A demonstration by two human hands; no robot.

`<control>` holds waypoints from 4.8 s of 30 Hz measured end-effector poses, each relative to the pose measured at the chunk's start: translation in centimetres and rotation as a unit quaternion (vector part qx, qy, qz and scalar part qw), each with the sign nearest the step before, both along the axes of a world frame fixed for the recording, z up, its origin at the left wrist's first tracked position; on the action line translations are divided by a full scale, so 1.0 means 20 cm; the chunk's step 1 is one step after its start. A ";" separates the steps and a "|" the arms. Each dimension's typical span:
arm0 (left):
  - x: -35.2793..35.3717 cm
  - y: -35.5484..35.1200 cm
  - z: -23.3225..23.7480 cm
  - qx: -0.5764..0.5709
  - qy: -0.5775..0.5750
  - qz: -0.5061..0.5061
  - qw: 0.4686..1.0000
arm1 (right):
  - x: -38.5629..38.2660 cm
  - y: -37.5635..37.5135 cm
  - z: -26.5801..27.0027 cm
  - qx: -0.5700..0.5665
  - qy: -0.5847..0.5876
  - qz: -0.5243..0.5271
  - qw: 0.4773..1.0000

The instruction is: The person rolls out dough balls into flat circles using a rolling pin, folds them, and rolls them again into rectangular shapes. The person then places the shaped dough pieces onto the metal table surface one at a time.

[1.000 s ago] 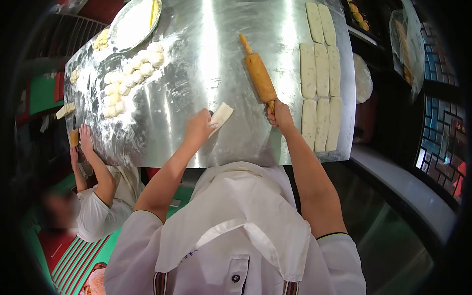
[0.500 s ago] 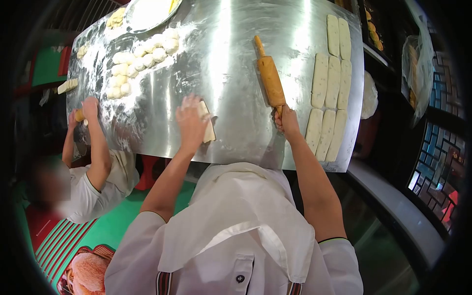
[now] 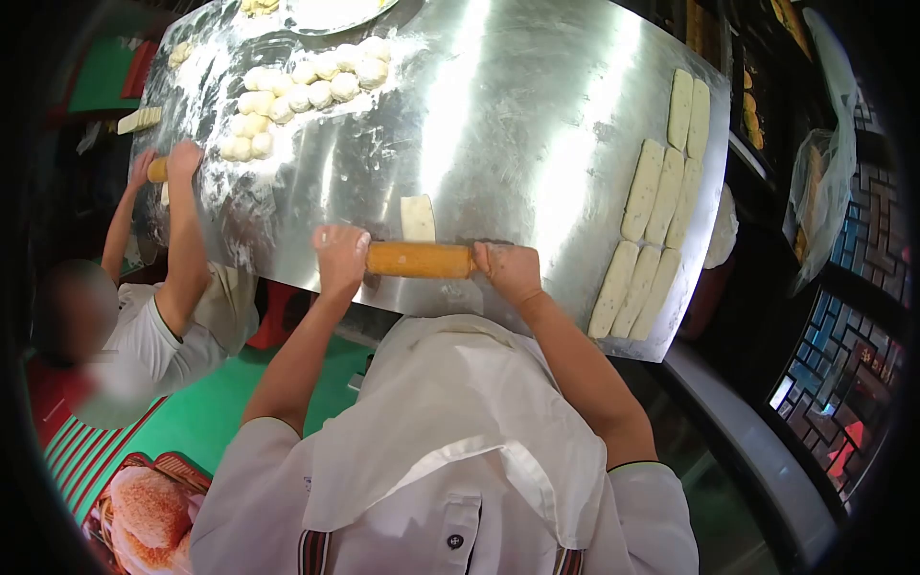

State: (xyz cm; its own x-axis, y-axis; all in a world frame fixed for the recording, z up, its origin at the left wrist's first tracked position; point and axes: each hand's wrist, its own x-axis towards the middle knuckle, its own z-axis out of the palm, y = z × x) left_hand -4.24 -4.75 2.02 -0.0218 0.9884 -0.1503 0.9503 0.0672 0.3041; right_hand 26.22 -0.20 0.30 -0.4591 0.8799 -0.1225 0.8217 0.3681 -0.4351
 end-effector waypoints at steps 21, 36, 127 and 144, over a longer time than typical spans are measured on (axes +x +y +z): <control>0.00 0.02 -0.07 -0.038 0.015 -0.046 0.998 | -0.06 -0.05 -0.14 -0.012 -0.005 -0.065 0.998; -0.03 0.53 -0.15 0.035 -0.008 0.075 0.997 | -0.17 0.49 -0.11 -0.046 -0.119 -0.122 0.984; 0.19 0.77 0.20 -0.337 -0.322 -0.079 0.881 | -0.22 0.26 0.09 -0.315 0.338 -0.104 0.881; 1.38 1.84 0.00 -0.320 -0.531 -0.016 0.785 | 0.64 0.50 0.08 -0.261 0.508 -0.464 0.677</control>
